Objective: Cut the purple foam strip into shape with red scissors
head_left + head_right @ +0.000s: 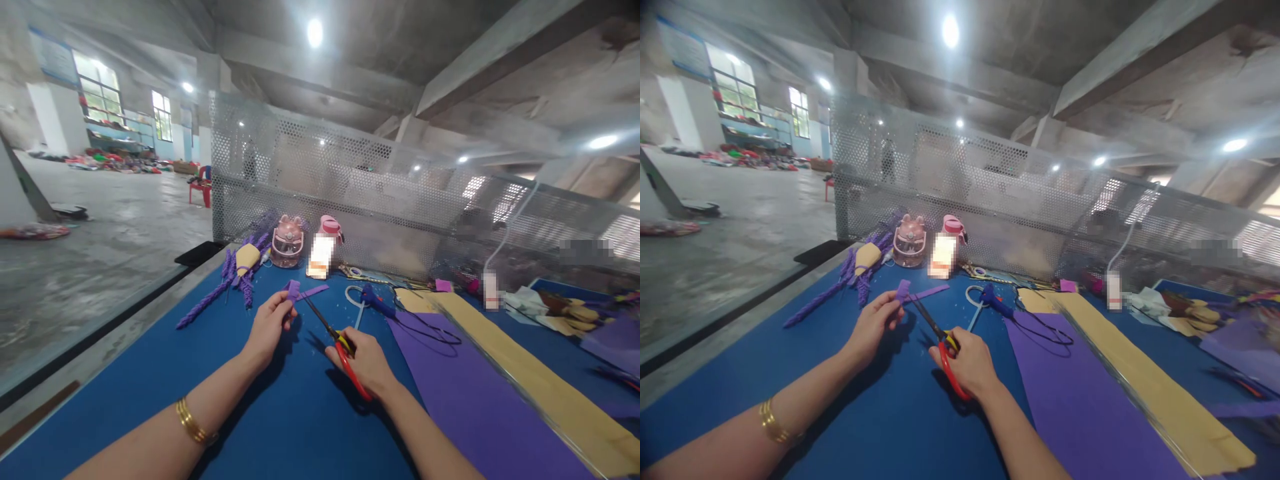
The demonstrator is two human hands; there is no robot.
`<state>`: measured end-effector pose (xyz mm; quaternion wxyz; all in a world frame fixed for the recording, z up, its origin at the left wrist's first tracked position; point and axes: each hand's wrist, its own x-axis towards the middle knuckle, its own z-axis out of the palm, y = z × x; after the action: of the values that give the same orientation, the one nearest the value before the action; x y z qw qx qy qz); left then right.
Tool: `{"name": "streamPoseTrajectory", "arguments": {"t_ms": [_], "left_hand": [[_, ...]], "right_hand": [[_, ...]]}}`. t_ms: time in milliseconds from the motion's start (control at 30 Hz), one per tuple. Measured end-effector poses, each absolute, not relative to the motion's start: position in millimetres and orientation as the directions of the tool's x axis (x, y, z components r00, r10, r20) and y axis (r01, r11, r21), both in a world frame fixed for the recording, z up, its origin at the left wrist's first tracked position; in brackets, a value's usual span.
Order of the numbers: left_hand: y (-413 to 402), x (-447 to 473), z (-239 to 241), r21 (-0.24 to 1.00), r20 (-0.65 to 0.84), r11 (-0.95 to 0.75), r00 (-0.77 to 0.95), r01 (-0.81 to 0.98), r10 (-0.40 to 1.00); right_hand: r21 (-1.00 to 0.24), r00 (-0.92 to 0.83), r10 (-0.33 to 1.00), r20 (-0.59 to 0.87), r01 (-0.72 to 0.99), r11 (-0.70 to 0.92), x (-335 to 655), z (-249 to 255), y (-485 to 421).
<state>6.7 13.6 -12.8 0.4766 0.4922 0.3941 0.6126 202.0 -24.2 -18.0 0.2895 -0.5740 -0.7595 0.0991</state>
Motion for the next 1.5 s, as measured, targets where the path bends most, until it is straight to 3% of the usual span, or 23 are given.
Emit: {"name": "streamPoseTrajectory", "arguments": {"t_ms": [333,933,1167,1500], "left_hand": [[14,0,-10,0.935,0.318,-0.319,-0.032,-0.154,0.947],[10,-1,-5,0.978,0.183,-0.175,0.063,-0.116,0.981],[6,0,-3,0.979,0.205,-0.205,0.114,-0.011,0.972],[3,5,-5,0.982,0.186,-0.186,0.211,-0.019,0.960]], "right_hand": [[-0.456,-0.237,0.930,0.281,0.820,0.347,198,-13,-31],[-0.475,-0.244,0.917,0.316,0.796,0.375,194,-13,-36],[-0.458,-0.213,0.917,0.339,0.814,0.358,194,-12,-36],[-0.450,-0.243,0.898,0.366,0.799,0.399,194,-15,-36]]}}
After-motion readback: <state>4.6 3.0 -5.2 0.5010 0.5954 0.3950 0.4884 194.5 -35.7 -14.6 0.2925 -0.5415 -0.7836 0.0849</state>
